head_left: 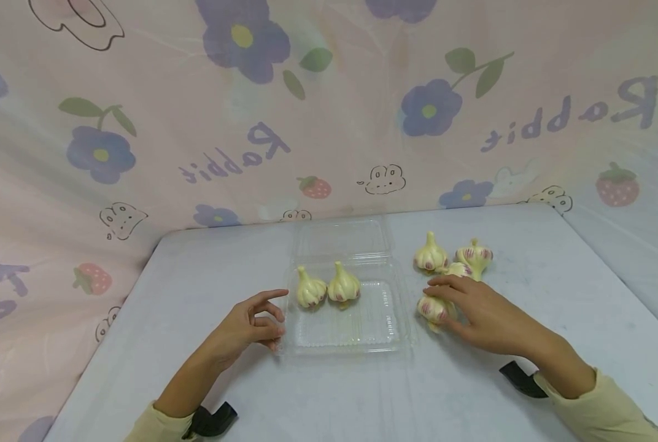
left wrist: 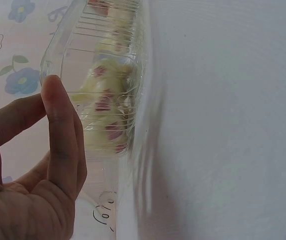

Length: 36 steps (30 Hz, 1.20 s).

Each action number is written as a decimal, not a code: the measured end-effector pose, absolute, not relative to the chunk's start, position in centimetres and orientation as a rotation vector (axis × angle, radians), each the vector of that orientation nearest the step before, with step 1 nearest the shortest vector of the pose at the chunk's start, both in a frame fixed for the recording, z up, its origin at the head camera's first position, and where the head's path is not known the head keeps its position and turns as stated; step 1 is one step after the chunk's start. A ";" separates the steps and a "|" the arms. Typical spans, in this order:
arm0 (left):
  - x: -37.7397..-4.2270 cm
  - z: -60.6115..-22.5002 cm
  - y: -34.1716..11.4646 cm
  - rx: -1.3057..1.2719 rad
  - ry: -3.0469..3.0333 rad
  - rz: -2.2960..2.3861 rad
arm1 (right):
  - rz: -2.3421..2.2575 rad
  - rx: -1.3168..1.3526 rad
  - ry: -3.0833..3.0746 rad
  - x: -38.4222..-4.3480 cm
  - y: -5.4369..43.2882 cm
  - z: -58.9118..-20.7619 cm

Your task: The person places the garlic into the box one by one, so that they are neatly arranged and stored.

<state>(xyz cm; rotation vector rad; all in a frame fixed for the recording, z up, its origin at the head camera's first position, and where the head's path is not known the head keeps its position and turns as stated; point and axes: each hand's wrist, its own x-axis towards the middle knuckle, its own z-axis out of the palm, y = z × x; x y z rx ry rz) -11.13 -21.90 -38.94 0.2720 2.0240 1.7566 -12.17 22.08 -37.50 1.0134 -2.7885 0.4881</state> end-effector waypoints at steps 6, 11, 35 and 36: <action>-11.2 -39.0 -21.9 0.275 2.026 1.758 | 0.623 1.021 -2.810 -12.2 22.1 -37.5; -11.2 -39.2 -21.9 0.246 2.026 1.750 | 0.732 0.955 -2.913 -12.2 22.3 -37.6; -11.2 -39.2 -21.9 0.268 2.019 1.767 | 0.947 1.039 -2.980 -13.0 23.4 -38.0; -11.2 -39.2 -21.9 0.263 2.018 1.768 | 0.955 1.052 -2.958 -13.1 23.3 -38.1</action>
